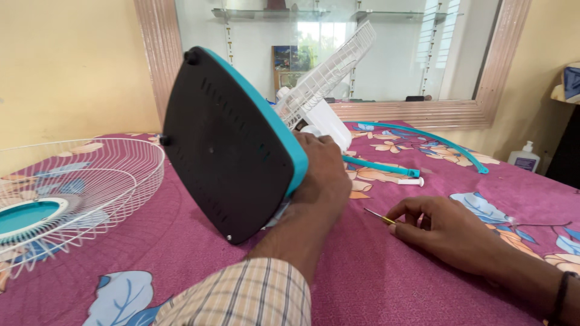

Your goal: The person uses a screwdriver to remove screws from the back cover of a teal and white electric fan. They then detach the back cover and remove the oscillation rod from the motor housing.

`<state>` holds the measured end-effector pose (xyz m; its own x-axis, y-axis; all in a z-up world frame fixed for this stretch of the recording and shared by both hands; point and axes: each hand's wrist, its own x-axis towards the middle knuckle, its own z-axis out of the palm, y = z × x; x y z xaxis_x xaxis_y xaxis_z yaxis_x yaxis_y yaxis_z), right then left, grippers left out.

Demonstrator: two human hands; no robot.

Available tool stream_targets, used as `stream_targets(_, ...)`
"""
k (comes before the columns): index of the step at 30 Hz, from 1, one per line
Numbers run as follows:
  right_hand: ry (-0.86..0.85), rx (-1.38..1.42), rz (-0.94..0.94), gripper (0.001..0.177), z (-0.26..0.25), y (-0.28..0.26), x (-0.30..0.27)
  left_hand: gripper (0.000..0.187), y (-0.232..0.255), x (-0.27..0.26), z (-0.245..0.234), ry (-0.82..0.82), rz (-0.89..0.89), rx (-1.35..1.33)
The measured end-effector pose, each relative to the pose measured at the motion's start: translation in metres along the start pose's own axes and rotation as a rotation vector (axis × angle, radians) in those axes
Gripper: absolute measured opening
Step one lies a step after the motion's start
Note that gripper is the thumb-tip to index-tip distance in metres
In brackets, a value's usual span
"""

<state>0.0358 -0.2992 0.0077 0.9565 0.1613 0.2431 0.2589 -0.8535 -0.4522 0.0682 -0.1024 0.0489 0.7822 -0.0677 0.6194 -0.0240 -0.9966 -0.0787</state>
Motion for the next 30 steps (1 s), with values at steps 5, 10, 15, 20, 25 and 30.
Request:
stream_targets(5,0.004,-0.012,0.026,0.035,-0.003,-0.005,-0.005,0.040,-0.002,0.021,0.006,-0.071,-0.034,0.093)
stream_targets(10,0.007,-0.036,0.031,0.035,-0.002,-0.008,-0.005,0.027,-0.004,0.029,0.012,-0.123,-0.048,0.133)
stream_targets(15,0.059,-0.020,0.019,0.036,-0.002,-0.005,-0.006,0.040,-0.004,0.034,0.025,-0.120,-0.074,0.174)
stream_targets(20,0.109,-0.060,0.062,0.035,-0.004,-0.006,-0.006,0.042,-0.010,0.034,0.029,0.008,-0.075,0.357)
stream_targets(25,0.112,-0.090,0.090,0.035,-0.003,0.000,-0.005,0.034,-0.018,0.022,0.025,-0.022,-0.012,0.368)
stream_targets(30,0.180,-0.097,0.079,0.035,-0.001,0.011,0.001,0.035,-0.023,0.014,0.012,-0.034,-0.049,0.342)
